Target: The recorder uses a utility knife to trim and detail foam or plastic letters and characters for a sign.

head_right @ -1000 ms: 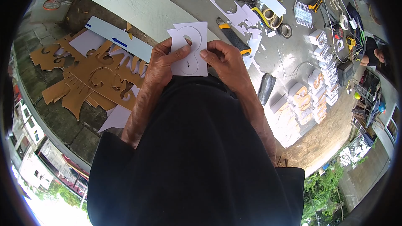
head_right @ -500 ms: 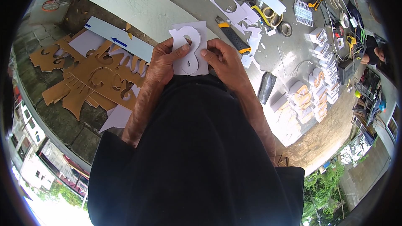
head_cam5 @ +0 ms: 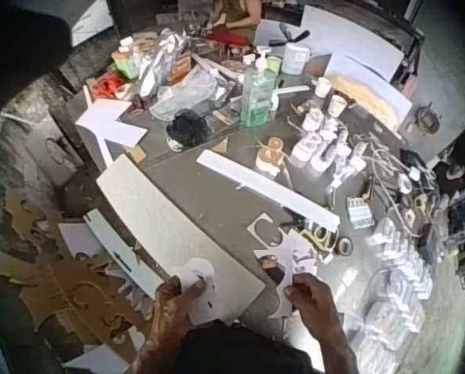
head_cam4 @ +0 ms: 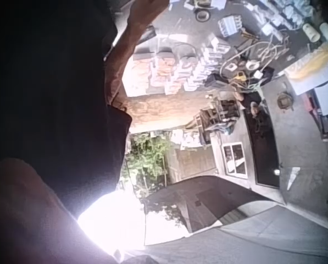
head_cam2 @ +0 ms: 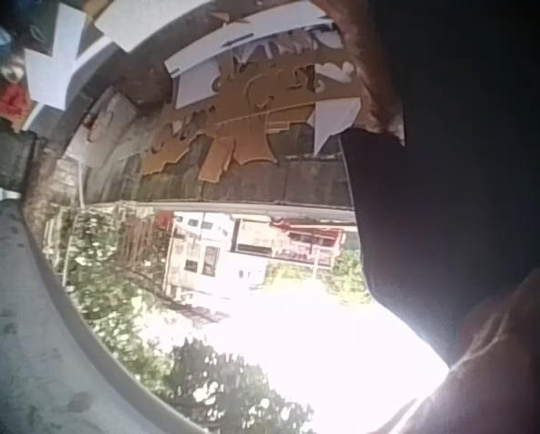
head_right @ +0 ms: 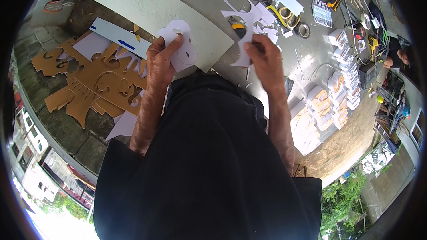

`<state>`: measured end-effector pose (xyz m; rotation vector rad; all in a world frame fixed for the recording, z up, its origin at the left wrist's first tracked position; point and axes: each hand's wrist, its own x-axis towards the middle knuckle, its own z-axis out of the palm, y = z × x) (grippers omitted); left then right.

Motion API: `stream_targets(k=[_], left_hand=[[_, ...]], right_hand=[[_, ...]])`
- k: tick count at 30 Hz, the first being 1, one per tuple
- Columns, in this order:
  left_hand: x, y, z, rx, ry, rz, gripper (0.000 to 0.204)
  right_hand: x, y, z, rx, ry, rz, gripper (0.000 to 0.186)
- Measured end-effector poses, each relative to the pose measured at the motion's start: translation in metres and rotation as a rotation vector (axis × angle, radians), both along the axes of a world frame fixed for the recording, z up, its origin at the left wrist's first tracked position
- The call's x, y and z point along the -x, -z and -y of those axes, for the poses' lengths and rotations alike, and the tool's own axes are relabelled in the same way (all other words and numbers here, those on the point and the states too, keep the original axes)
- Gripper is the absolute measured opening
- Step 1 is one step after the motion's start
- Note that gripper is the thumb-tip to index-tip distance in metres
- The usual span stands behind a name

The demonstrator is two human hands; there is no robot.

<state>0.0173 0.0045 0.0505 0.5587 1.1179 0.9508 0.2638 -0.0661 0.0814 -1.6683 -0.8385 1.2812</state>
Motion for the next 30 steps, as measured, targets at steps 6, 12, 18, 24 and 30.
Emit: stream_targets(k=[6, 12, 18, 24, 30], left_hand=[[-0.001, -0.001, -0.004, 0.030, -0.027, 0.088, 0.030], [-0.007, -0.005, -0.008, 0.106, -0.024, 0.185, 0.028], [-0.026, 0.004, -0.005, 0.152, -0.062, 0.384, 0.023], [-0.038, -0.006, 0.002, 0.198, -0.058, 0.495, 0.029], [-0.011, -0.023, -0.022, -0.082, 0.375, -0.038, 0.035]], right_hand=[[-0.099, 0.035, 0.019, 0.033, 0.026, 0.891, 0.026], [-0.075, 0.028, 0.030, -0.003, 0.096, 0.225, 0.018], [0.044, 0.006, 0.008, 0.018, -0.193, -0.212, 0.025], [0.042, 0.002, -0.008, 0.013, -0.184, -0.180, 0.019], [0.004, -0.011, -0.017, -0.037, -0.407, 0.102, 0.017]])
